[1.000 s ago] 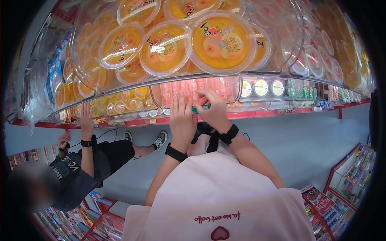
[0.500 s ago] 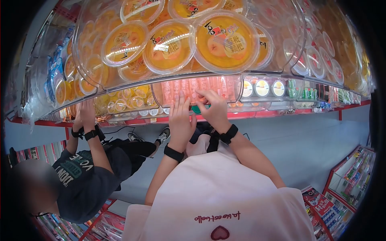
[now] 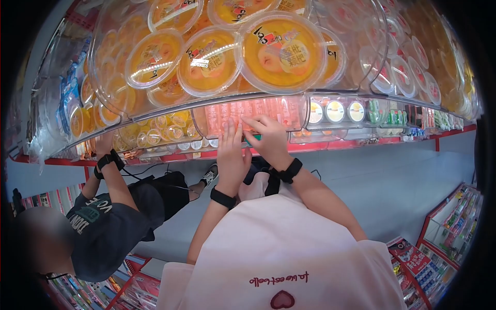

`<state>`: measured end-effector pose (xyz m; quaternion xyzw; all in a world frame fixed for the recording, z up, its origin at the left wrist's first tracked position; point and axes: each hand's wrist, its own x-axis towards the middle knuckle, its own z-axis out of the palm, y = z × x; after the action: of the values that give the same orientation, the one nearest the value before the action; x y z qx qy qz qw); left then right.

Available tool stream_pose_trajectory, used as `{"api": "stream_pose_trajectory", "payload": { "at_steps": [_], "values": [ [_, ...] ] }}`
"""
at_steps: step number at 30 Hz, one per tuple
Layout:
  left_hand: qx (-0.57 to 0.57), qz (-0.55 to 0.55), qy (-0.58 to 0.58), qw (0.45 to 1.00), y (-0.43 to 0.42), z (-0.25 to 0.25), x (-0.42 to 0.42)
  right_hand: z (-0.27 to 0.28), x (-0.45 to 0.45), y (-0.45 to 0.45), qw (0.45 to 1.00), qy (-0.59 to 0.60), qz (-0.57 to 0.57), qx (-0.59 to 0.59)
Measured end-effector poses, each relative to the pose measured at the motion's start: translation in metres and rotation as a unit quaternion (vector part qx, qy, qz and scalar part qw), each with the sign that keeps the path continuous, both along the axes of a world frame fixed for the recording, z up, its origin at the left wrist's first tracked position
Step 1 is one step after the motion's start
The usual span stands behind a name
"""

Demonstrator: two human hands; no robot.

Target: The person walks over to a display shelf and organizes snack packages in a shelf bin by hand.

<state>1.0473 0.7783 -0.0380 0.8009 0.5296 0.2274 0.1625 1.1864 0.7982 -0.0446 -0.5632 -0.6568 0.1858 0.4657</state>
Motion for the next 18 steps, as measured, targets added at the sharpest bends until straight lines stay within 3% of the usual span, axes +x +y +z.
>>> {"api": "stream_pose_trajectory", "payload": {
  "at_steps": [4, 18],
  "values": [
    [-0.005, 0.009, -0.045, 0.999, 0.0005, -0.0026, 0.0000, -0.0004, -0.0045, -0.0002, 0.999, -0.038, -0.017, 0.020],
    [0.022, -0.014, -0.036, 0.999, -0.0041, -0.0061, 0.0025, -0.0011, -0.0070, -0.0014, 0.999, -0.037, 0.016, 0.032]
  ]
}}
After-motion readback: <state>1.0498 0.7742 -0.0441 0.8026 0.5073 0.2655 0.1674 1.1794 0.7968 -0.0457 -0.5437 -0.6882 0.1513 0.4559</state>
